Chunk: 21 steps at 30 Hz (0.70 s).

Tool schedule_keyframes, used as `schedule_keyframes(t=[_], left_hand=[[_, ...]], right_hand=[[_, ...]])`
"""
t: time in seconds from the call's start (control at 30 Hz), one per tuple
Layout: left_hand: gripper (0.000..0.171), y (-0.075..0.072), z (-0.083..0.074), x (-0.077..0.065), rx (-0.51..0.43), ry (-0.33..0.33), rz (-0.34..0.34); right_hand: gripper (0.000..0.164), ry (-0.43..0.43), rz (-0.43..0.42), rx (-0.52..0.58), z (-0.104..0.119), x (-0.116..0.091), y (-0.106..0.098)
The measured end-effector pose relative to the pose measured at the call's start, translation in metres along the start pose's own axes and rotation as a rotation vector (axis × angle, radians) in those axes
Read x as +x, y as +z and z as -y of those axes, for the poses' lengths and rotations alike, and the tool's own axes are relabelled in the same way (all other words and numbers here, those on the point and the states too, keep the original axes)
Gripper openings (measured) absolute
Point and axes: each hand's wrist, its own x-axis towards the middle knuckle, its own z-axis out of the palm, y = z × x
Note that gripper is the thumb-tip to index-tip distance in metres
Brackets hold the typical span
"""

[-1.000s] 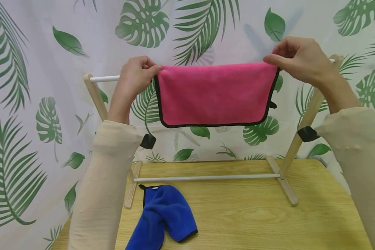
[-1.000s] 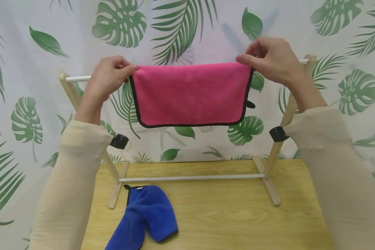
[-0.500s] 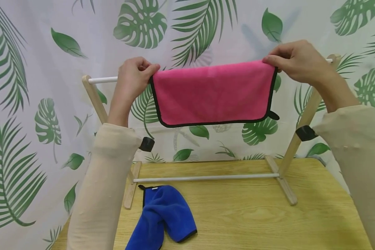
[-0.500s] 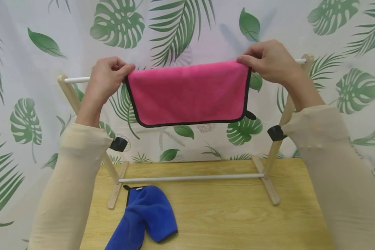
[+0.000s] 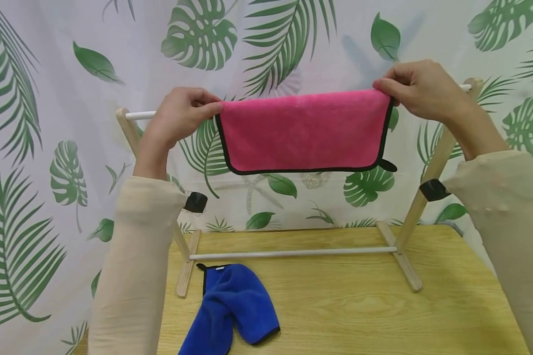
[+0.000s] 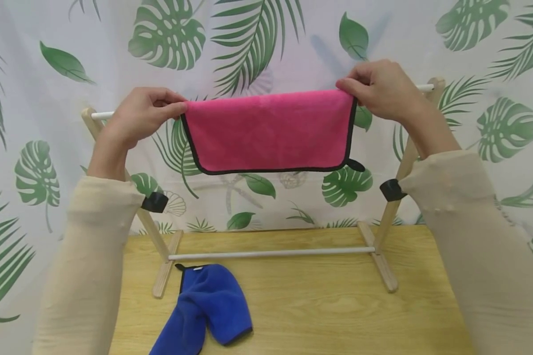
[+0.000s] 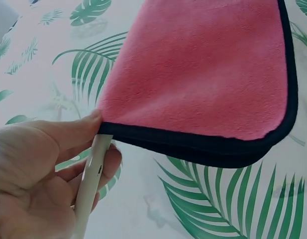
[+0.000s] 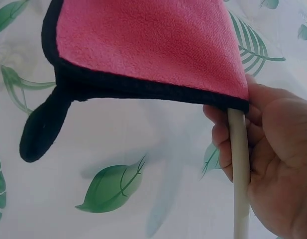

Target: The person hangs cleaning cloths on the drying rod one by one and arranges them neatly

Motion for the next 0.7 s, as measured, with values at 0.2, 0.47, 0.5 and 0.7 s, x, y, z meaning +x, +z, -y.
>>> schedule_keyframes(t=[0.2,0.47,0.5,0.7], left_hand=[[0.033,0.0041,-0.0020,0.0022,0.007,-0.007,-0.045],[0.033,0.0088,-0.0030,0.0048,0.032,-0.038,-0.077],[0.033,0.0094,-0.0033,0.0049,0.035,-0.041,-0.080],[0.034,0.0091,-0.0054,0.0056,0.050,-0.040,-0.071]], right_hand=[[0.040,0.058,0.024,0.032,0.0001,-0.0035,-0.0019],[0.037,0.022,0.040,-0.026,0.0003,-0.0013,-0.0033],[0.037,0.020,0.044,-0.032,0.0002,-0.0007,-0.0032],[0.038,0.036,0.067,-0.026,0.0000,0.0006,-0.0046]])
